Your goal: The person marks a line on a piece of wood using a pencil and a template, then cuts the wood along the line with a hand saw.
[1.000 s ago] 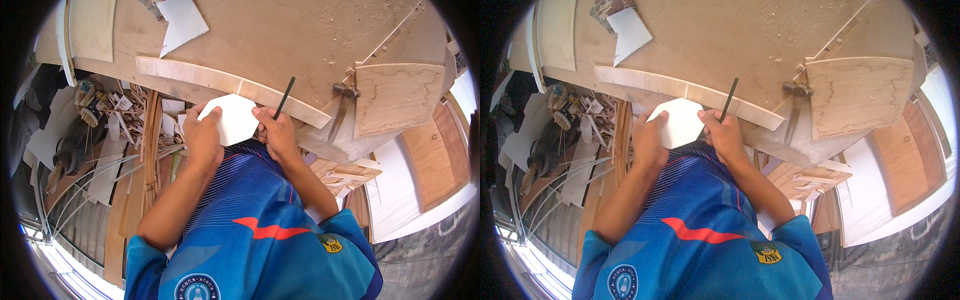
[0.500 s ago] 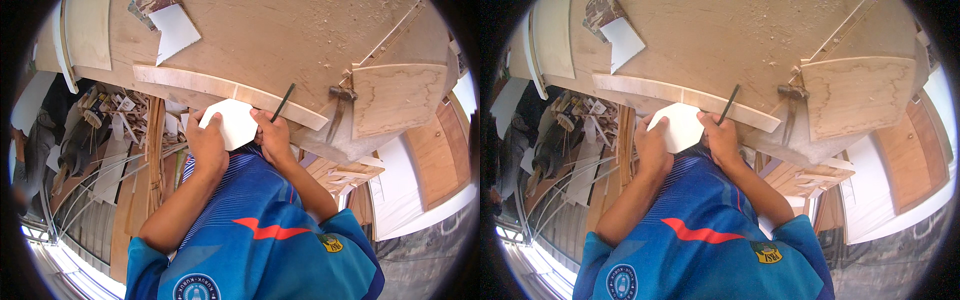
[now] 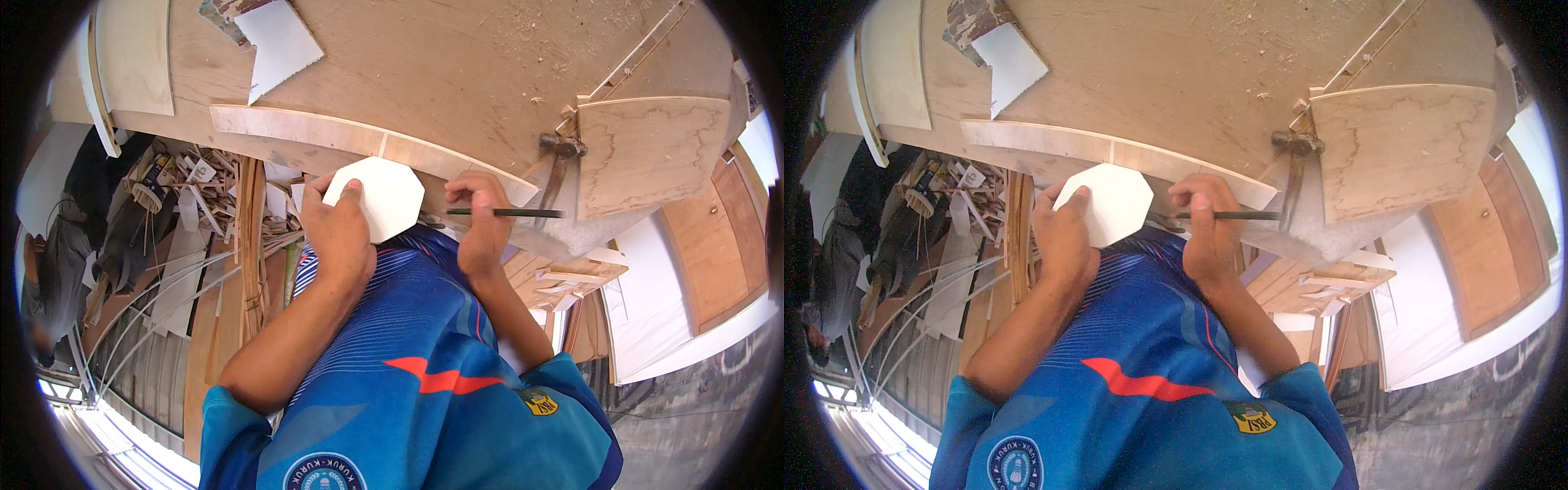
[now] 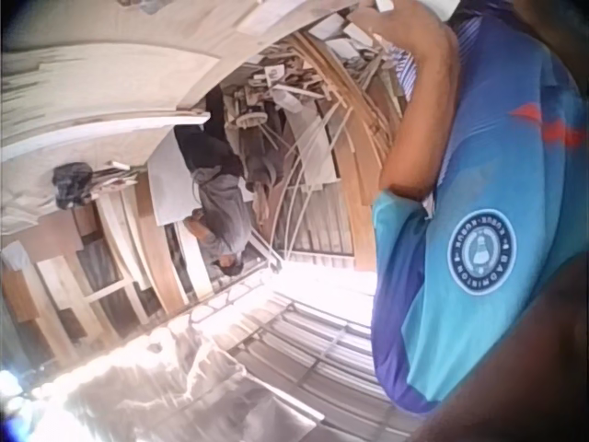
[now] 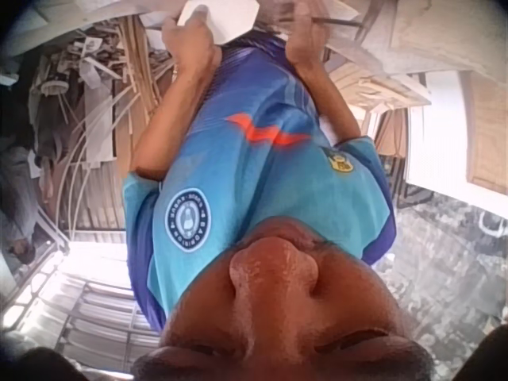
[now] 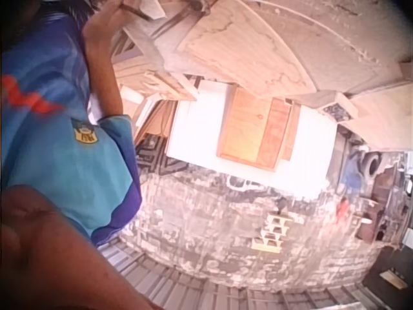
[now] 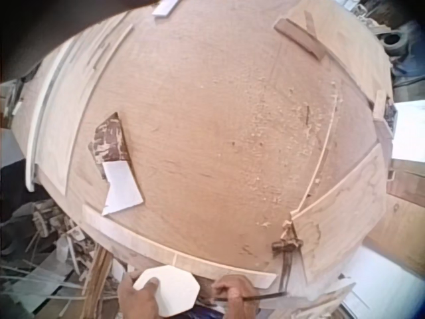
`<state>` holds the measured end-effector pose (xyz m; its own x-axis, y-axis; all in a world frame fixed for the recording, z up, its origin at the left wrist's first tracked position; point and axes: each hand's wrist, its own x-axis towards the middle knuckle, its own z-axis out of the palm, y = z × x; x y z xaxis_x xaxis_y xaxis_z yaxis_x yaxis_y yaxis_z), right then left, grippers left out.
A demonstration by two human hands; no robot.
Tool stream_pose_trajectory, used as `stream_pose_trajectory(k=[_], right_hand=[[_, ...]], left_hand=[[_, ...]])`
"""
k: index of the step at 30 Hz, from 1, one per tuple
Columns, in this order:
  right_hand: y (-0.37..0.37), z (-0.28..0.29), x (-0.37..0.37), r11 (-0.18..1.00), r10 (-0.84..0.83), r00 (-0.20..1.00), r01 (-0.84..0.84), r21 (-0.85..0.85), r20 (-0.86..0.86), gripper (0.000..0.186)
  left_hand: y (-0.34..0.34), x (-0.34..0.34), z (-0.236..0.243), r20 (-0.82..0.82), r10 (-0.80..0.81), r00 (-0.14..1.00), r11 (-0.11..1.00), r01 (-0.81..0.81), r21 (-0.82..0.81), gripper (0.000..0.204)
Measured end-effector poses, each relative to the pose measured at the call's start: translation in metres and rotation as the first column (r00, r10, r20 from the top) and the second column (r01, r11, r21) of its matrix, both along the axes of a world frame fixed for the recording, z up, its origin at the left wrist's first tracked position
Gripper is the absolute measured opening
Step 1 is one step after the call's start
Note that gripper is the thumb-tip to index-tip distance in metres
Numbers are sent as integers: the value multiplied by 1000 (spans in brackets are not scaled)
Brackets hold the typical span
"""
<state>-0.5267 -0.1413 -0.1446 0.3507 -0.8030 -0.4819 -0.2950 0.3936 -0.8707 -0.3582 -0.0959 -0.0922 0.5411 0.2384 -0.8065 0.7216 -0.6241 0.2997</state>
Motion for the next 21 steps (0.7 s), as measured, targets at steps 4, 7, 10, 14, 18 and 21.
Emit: stream_pose_trajectory(k=[4, 7, 10, 14, 18, 21], right_hand=[[-2, 3, 1, 993, -57, 995, 47, 108, 84, 52], [5, 7, 7, 916, -270, 936, 178, 360, 226, 50], [2, 1, 17, 942, -221, 967, 178, 283, 130, 29], [-16, -15, 16, 960, 218, 974, -225, -170, -57, 10], [-19, -20, 16, 918, 337, 941, -338, -209, -43, 17], [-14, -23, 13, 929, 321, 947, -320, -184, -25, 15]], left_hand=[[-1, -2, -1, 19, 32, 999, 999, -32, -7, 30], [-1, -2, -1, 27, 33, 999, 999, -33, -16, 30], [3, -3, -3, 41, 13, 999, 1000, -13, -22, 29], [2, -4, -4, 64, -4, 998, 1000, 4, -2, 27], [-6, -3, 0, 48, 10, 999, 1000, -11, 19, 27], [-7, -3, 0, 68, -17, 998, 999, 15, 35, 27]])
